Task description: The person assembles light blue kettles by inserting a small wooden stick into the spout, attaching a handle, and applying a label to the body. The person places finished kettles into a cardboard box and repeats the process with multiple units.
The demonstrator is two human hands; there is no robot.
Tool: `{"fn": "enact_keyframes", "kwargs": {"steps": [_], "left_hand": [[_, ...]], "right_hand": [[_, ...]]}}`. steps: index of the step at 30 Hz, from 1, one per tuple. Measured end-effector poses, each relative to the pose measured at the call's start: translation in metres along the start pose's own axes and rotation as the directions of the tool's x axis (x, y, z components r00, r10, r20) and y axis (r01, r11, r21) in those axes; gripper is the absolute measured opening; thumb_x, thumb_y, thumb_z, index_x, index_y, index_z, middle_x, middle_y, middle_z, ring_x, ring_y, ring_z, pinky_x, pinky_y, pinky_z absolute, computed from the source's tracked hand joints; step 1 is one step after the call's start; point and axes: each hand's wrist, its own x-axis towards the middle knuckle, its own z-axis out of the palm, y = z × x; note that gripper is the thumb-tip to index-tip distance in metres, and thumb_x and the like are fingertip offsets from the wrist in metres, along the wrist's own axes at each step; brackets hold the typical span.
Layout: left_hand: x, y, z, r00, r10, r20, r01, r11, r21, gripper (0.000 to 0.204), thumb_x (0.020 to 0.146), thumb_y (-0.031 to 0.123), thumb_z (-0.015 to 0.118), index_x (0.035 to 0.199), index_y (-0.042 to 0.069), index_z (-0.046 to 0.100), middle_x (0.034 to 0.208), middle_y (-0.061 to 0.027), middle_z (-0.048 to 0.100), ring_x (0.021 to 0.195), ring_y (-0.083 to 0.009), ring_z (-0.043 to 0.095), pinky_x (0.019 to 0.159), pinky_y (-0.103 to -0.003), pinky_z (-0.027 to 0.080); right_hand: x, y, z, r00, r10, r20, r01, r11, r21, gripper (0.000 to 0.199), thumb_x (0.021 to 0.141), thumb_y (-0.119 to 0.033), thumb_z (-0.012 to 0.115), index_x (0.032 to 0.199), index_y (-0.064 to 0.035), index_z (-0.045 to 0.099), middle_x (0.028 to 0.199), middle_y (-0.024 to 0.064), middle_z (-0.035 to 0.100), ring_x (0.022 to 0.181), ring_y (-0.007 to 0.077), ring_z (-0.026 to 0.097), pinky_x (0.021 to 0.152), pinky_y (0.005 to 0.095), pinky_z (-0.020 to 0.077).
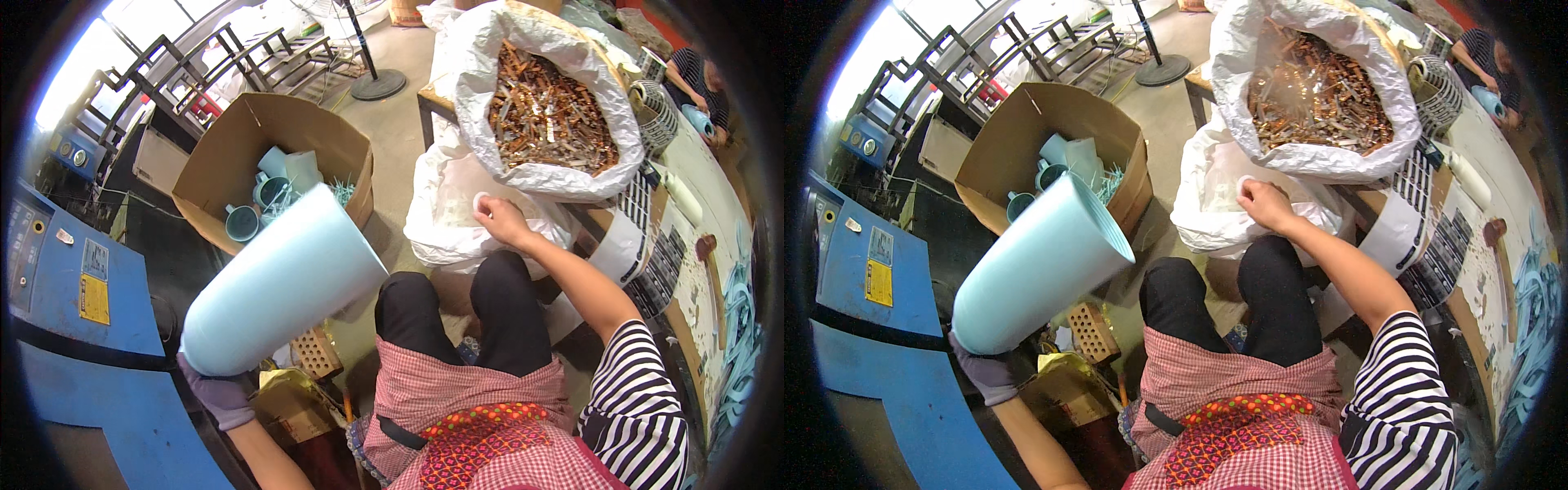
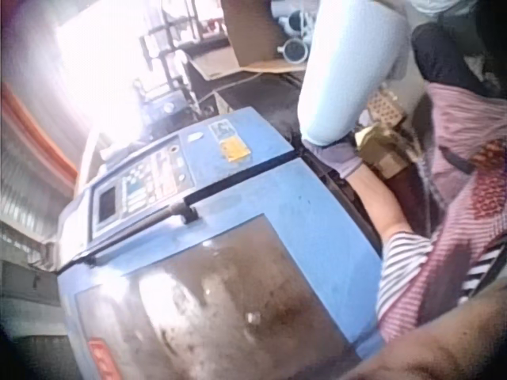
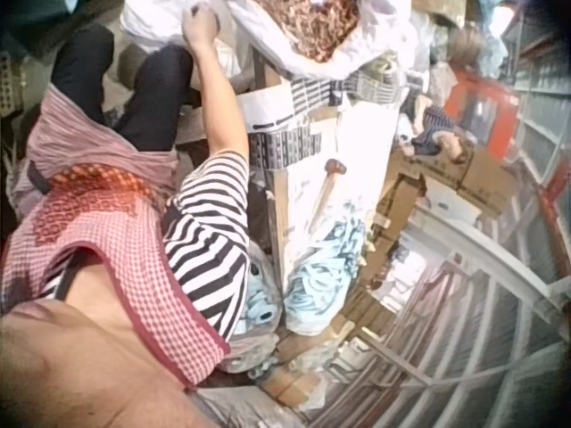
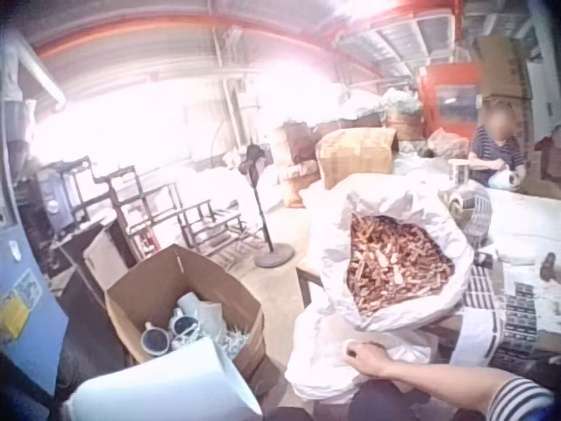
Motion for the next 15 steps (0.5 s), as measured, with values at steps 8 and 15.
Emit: {"fn": "enact_keyframes", "kwargs": {"steps": [8, 15], "left_hand": [[-0.075, 0.04, 0.208, 0.716, 0.302, 0.63, -0.58, 0.76, 0.294, 0.091, 0.076, 0.044, 0.086, 0.144, 0.002, 0.043, 0.13, -0.0201, 0.062, 0.115, -0.0325, 0.065, 0.097, -0.046, 0.055], [-0.087, 0.022, 0.289, 0.198, 0.06, 0.978, -0.826, 0.547, 0.134, 0.046, 0.059, 0.027, 0.094, 0.093, 0.007, 0.069, 0.113, -0.0217, 0.069, 0.096, -0.0405, 0.072, 0.078, -0.042, 0.061]], "right_hand": [[-0.112, -0.171, -0.144, 0.848, -0.421, -0.322, 0.525, 0.756, 0.392, 0.019, 0.09, -0.009, 0.073, 0.104, 0.0015, 0.066, 0.088, 0.011, 0.069, 0.07, 0.0212, 0.064, 0.067, 0.0321, 0.051], [-0.181, -0.208, -0.222, 0.242, -0.962, -0.125, 0.903, 0.271, -0.334, 0.016, 0.078, -0.015, 0.073, 0.09, -0.005, 0.069, 0.094, 0.0053, 0.064, 0.084, 0.0202, 0.059, 0.063, 0.0296, 0.0491]]}}
